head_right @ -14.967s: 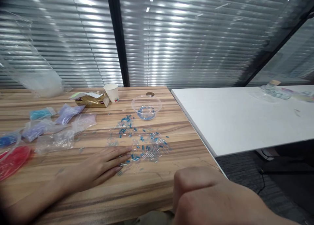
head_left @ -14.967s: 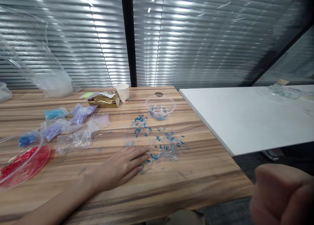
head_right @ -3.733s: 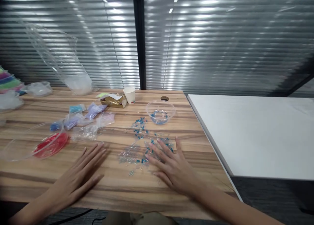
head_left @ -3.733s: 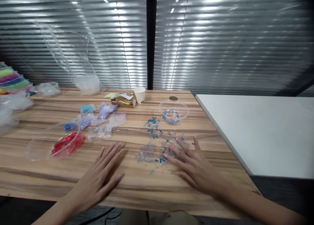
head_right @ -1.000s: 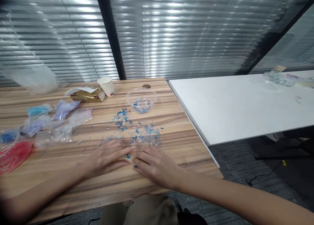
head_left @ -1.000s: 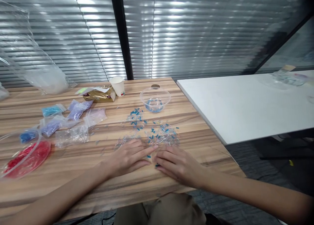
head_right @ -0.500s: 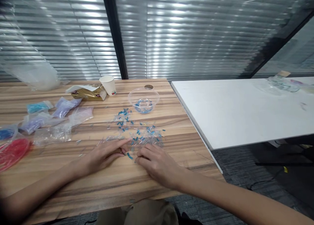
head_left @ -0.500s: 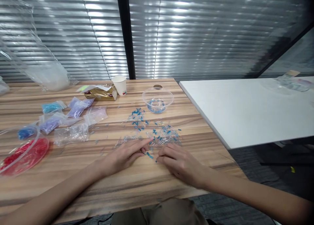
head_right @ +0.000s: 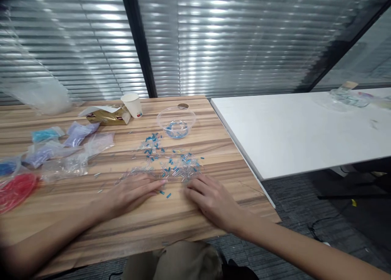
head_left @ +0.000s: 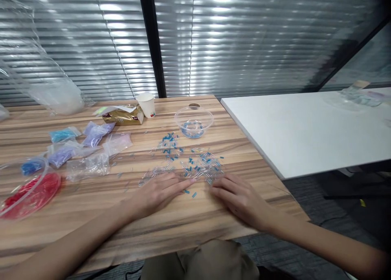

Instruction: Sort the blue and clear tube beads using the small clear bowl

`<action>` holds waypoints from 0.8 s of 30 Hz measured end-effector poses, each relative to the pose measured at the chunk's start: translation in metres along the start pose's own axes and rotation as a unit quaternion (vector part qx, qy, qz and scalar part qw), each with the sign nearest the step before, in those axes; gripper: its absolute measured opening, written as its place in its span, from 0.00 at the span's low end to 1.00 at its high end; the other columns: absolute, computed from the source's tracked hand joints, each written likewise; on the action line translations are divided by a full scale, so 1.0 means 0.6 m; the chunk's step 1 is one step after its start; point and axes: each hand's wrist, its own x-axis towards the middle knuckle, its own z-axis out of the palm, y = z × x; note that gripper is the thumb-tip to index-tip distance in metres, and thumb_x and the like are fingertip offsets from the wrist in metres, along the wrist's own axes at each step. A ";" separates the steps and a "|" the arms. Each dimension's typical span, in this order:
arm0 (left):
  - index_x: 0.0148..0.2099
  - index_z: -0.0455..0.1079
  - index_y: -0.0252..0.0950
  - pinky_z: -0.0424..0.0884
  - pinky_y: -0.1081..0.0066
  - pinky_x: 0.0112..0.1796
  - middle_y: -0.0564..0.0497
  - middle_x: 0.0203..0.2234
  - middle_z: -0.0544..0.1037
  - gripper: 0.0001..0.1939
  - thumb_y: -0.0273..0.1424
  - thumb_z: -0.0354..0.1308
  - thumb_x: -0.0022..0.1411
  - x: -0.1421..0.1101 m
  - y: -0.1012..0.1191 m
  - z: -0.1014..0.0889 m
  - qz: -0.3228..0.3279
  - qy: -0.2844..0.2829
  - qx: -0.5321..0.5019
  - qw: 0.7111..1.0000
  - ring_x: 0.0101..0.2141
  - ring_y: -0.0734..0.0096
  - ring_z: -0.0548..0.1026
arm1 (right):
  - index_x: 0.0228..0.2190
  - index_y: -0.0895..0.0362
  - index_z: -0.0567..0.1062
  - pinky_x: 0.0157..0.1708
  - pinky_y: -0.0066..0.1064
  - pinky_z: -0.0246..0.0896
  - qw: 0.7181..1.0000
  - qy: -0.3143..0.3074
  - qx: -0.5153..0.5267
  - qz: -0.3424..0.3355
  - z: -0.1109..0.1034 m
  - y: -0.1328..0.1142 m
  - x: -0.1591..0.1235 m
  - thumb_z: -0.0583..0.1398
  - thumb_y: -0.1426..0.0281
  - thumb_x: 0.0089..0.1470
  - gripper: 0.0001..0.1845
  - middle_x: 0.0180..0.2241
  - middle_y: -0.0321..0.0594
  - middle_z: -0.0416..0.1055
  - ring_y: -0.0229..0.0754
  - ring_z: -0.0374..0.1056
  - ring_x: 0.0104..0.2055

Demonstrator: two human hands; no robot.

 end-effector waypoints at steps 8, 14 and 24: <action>0.46 0.68 0.35 0.66 0.69 0.40 0.48 0.34 0.75 0.10 0.30 0.47 0.68 0.007 0.001 -0.005 -0.006 -0.005 -0.016 1.000 0.37 0.68 0.70 | 0.38 0.61 0.72 0.40 0.35 0.58 0.995 0.026 0.029 -0.089 0.028 0.002 0.050 0.53 0.75 0.60 0.07 0.33 0.41 0.72 0.41 0.62 0.38; 0.37 0.70 0.34 0.64 0.70 0.39 0.49 0.33 0.73 0.11 0.33 0.48 0.68 0.007 0.002 -0.002 -0.062 -0.003 -0.058 0.996 0.37 0.69 0.69 | 0.33 0.58 0.71 0.40 0.34 0.54 0.995 0.002 0.043 -0.094 0.042 0.014 0.072 0.53 0.73 0.61 0.08 0.33 0.39 0.71 0.40 0.61 0.39; 0.40 0.68 0.36 0.63 0.71 0.40 0.49 0.34 0.73 0.09 0.34 0.51 0.67 0.003 0.014 -0.003 -0.105 0.001 -0.054 0.993 0.38 0.69 0.69 | 0.33 0.60 0.71 0.45 0.36 0.54 0.979 -0.126 -0.011 -0.162 0.028 0.024 0.104 0.51 0.75 0.62 0.10 0.33 0.40 0.68 0.41 0.59 0.40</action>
